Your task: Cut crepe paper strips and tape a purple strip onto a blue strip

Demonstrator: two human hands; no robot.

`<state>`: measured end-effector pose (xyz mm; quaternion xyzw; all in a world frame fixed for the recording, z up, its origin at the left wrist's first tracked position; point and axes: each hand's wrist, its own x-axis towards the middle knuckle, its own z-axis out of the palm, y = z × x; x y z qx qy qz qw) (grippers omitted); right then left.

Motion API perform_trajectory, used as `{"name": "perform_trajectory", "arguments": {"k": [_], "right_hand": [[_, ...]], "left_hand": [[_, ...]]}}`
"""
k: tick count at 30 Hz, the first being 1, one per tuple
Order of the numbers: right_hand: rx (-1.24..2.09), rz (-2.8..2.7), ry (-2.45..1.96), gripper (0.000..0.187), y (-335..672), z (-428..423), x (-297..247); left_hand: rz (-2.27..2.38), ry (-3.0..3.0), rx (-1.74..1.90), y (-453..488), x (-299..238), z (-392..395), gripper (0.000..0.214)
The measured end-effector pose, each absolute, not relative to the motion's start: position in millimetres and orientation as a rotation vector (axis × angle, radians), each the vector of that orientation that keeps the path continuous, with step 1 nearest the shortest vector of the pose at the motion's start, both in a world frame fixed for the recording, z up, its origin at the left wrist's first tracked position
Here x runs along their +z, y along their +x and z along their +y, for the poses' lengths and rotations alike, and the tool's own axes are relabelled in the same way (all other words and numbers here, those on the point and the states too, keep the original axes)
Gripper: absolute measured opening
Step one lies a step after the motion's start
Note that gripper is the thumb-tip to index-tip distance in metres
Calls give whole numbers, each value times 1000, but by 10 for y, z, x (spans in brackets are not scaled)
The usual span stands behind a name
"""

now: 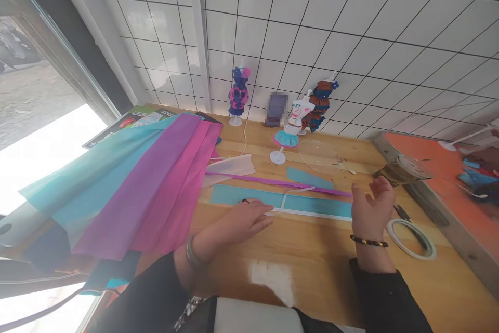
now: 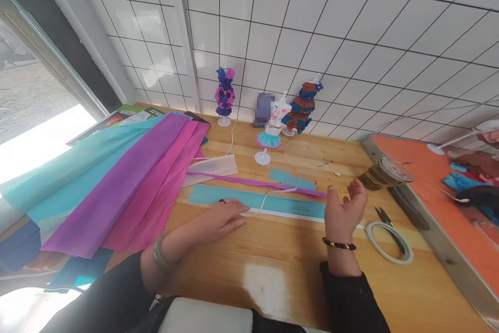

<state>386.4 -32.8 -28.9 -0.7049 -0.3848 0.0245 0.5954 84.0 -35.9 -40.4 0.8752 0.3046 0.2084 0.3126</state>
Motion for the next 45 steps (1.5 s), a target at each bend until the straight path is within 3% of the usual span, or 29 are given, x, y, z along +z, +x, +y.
{"name": "perform_trajectory", "arguments": {"k": [2, 4, 12, 21, 28, 37, 45], "right_hand": [[-108, -1224, -1610, 43, 3627, -247, -217], [2, -1666, -1507, 30, 3316, -149, -175], [282, -2413, -1493, 24, 2538, 376, -353], [302, -2511, -1426, 17, 2479, 396, -402], [156, -2496, -1308, 25, 2766, -41, -103], [296, -2322, -1379, 25, 3178, -525, 116], [558, -2315, -1366, 28, 2848, -607, 178]], "left_hand": [[710, 2420, 494, 878, -444, -380, 33], [638, 2498, 490, 906, -472, -398, 31], [526, 2609, 590, 872, -446, -409, 32], [897, 2552, 883, 788, -416, -293, 27], [1338, 2540, 1054, 569, -295, -115, 32], [1040, 2194, 957, 494, -286, -89, 16], [994, 1930, 747, 471, -114, -240, 29]]}}
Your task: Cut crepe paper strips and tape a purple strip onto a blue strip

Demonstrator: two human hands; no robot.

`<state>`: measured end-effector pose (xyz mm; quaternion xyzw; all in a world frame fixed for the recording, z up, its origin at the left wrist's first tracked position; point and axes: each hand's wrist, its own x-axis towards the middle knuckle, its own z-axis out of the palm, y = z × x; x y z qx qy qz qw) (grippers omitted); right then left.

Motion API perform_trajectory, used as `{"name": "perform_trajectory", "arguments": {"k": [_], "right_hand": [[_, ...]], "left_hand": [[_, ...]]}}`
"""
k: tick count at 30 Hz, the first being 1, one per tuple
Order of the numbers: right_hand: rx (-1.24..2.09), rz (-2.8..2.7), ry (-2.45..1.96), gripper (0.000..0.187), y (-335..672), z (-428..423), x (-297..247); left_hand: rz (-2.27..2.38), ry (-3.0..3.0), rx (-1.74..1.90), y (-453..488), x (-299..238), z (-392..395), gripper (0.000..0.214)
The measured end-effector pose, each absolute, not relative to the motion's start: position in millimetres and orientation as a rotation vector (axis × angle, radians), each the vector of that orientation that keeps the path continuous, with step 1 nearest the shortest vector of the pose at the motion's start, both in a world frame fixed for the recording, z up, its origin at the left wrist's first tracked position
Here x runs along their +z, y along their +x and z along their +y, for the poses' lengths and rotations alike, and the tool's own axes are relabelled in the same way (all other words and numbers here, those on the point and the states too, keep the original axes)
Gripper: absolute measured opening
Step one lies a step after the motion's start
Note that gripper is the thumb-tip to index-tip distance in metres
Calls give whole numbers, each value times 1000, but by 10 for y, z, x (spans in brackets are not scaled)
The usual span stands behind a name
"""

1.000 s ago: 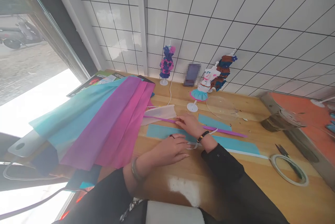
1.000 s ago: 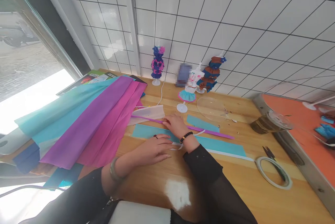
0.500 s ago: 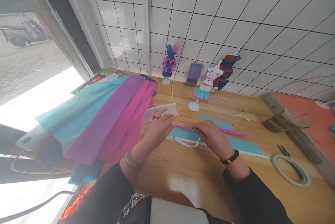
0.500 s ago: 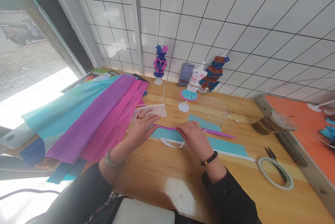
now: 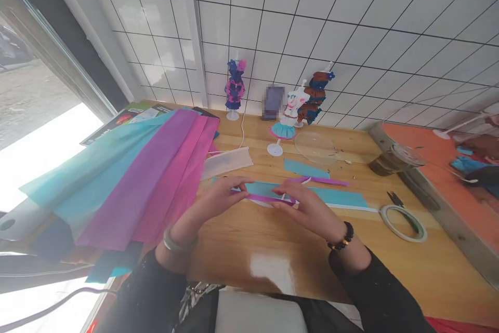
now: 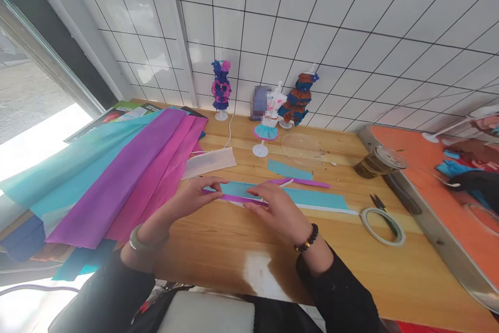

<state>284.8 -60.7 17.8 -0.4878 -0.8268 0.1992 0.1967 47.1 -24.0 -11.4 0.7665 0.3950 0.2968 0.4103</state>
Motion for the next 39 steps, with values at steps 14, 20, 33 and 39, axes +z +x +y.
{"name": "perform_trajectory", "arguments": {"k": [14, 20, 33, 39], "right_hand": [[911, -2282, -1321, 21, 2169, -431, -166], [780, -2334, -1377, 22, 2133, -420, -246], [726, -2383, -1466, 21, 2037, -478, -315], [737, -2343, -1354, 24, 2049, -484, -321]], "left_hand": [[1109, 1800, 603, -9, -334, -153, 40], [1120, 1695, 623, -82, -477, -115, 45], [1313, 1620, 566, -281, -492, -85, 46], [1390, 1658, 580, -293, -407, -101, 28]]}}
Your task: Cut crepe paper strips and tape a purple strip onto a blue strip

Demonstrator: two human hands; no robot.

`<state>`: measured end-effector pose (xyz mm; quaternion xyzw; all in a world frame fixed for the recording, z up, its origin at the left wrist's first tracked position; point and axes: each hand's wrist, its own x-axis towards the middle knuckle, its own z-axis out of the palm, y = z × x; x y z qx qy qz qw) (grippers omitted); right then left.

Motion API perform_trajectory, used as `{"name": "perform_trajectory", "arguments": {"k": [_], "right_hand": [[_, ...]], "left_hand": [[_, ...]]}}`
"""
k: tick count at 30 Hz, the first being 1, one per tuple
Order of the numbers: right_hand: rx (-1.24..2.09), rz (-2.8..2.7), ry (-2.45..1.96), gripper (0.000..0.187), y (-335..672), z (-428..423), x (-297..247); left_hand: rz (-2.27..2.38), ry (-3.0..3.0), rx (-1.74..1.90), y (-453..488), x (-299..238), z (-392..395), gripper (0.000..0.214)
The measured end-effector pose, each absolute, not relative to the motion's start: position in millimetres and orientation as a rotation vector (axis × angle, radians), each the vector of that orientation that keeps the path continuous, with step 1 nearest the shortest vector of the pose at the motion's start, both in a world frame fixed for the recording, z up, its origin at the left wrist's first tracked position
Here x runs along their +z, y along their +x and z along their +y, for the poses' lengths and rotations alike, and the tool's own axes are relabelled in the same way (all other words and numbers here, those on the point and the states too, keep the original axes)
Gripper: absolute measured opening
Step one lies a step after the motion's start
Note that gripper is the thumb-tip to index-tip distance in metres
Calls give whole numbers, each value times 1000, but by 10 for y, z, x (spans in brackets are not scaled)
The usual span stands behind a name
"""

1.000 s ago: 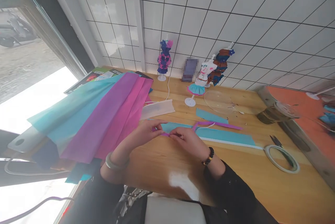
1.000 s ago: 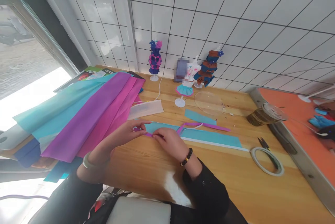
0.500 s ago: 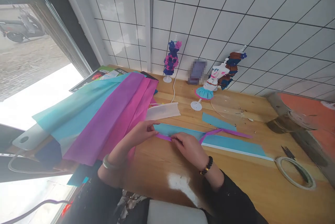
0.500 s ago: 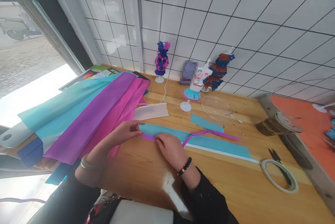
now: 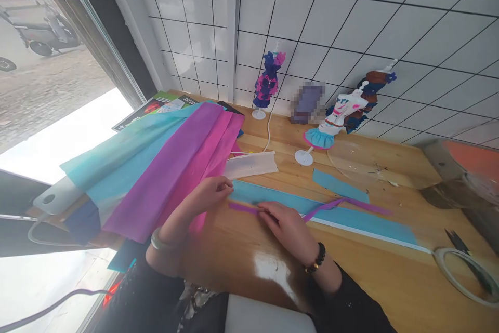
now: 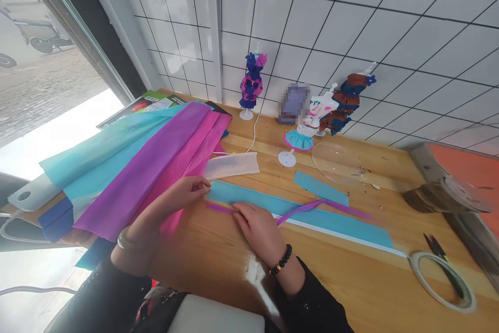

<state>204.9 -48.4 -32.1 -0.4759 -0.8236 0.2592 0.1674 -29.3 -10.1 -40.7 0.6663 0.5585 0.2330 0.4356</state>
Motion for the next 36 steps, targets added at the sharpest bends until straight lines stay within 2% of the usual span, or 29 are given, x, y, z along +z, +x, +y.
{"name": "perform_trajectory", "arguments": {"k": [6, 12, 22, 36], "right_hand": [[792, -2265, -1234, 23, 2071, -477, -247], [801, -2174, -1278, 21, 2089, -454, -317], [781, -2139, -1311, 19, 2060, -458, -420], [621, -2330, -1371, 20, 2068, -472, -470]], "left_hand": [[1175, 1778, 484, -283, -285, -133, 33], [1274, 1755, 417, -318, -292, -131, 38], [1256, 1699, 362, -342, -317, -122, 23], [1428, 1539, 345, -364, -448, -103, 21]]}}
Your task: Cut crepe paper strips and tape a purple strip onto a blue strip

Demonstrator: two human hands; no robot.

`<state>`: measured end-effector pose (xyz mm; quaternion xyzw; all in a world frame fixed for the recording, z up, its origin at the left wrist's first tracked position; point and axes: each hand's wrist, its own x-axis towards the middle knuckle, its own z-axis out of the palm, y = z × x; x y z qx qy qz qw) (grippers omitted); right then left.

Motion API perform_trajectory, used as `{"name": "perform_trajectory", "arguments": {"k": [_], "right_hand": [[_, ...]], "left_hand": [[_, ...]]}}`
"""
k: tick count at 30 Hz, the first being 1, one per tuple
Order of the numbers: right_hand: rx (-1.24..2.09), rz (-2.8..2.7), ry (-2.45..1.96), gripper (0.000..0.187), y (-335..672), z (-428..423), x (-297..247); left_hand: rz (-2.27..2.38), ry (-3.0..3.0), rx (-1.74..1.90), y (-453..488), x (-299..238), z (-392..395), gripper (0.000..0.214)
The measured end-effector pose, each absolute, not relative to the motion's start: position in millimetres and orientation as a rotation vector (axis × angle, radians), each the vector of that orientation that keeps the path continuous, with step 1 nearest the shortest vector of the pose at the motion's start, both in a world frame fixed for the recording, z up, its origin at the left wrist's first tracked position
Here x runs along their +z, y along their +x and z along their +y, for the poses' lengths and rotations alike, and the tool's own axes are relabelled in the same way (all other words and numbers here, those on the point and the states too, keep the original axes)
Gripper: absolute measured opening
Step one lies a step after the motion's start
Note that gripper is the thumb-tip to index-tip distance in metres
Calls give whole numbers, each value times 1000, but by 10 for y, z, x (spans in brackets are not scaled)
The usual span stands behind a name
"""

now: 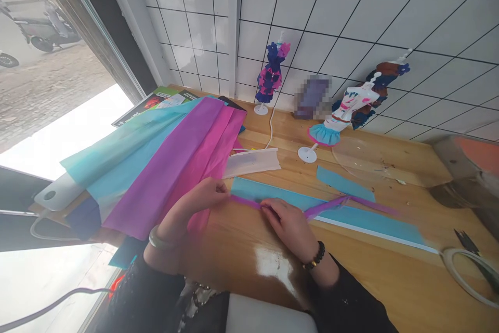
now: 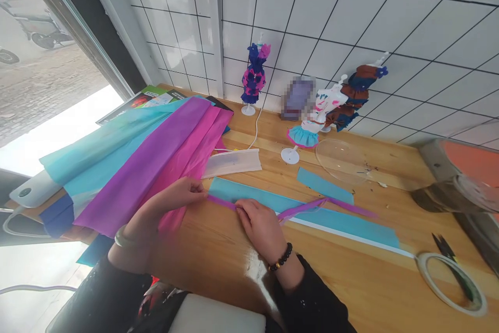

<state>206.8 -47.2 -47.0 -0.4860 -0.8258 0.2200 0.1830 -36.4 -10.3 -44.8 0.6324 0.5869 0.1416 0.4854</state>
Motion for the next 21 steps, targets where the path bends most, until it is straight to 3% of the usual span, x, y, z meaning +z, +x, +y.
{"name": "perform_trajectory", "arguments": {"k": [21], "right_hand": [[513, -2391, -1456, 26, 2098, -434, -509]], "left_hand": [[1623, 1648, 312, -265, -483, -123, 18]]}}
